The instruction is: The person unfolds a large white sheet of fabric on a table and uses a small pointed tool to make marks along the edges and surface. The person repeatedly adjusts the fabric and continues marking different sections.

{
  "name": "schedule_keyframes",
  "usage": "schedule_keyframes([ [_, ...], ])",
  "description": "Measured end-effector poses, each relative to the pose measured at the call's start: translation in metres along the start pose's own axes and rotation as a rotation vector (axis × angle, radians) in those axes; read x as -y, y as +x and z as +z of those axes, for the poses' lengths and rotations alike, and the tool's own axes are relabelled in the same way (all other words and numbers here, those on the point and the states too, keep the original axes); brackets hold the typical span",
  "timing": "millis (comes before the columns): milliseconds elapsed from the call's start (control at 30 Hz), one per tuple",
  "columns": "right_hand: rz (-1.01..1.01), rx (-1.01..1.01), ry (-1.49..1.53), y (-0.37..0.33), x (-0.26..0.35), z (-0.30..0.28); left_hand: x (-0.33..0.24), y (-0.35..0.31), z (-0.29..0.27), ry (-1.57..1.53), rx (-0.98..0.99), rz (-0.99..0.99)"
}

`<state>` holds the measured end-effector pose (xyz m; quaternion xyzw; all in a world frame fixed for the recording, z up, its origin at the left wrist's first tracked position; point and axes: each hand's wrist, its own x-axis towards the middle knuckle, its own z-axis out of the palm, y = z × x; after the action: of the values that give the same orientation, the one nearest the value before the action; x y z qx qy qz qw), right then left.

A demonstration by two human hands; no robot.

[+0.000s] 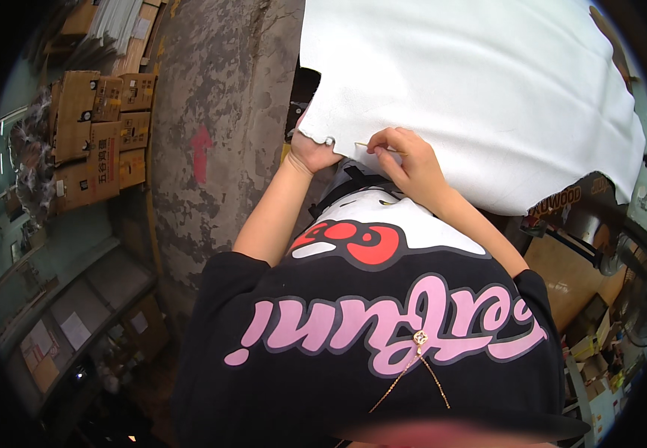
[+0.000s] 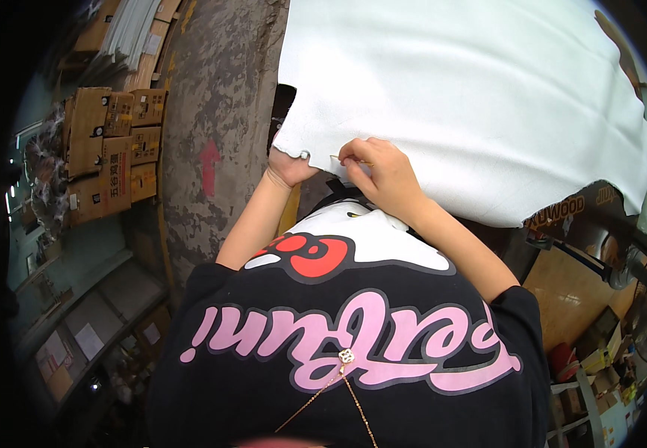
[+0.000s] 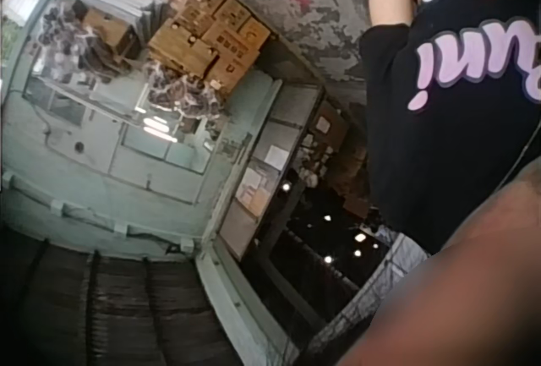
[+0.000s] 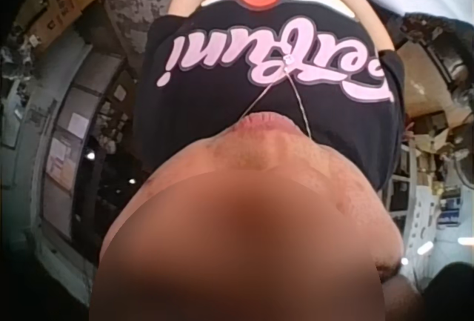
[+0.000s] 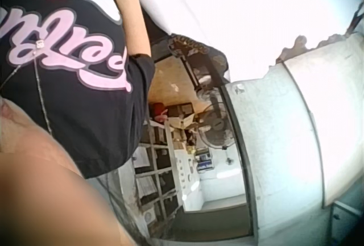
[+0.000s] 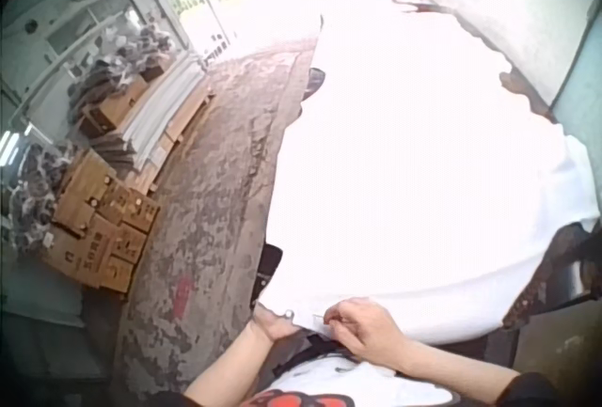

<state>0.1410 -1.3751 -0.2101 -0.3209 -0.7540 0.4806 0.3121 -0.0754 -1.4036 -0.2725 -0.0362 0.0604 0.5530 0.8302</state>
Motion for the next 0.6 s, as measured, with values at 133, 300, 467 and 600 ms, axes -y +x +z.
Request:
schedule_keyframes([
  [133, -0.109, -0.054, -0.187, 0.001, 0.001, 0.0, 0.0, 0.002, 0.004, 0.003, -0.028, -0.004],
  [300, 0.149, -0.107, -0.172, -0.008, -0.01, -0.019, 0.001, 0.002, 0.006, 0.107, -0.071, -0.005],
  [467, 0.233, -0.321, 0.547, -0.007, -0.032, -0.055, -0.001, 0.001, 0.001, 0.171, -0.131, 0.043],
  [600, 0.302, -0.733, 0.469, -0.025, -0.049, -0.113, -0.004, -0.001, 0.0, 0.069, -0.005, -0.037],
])
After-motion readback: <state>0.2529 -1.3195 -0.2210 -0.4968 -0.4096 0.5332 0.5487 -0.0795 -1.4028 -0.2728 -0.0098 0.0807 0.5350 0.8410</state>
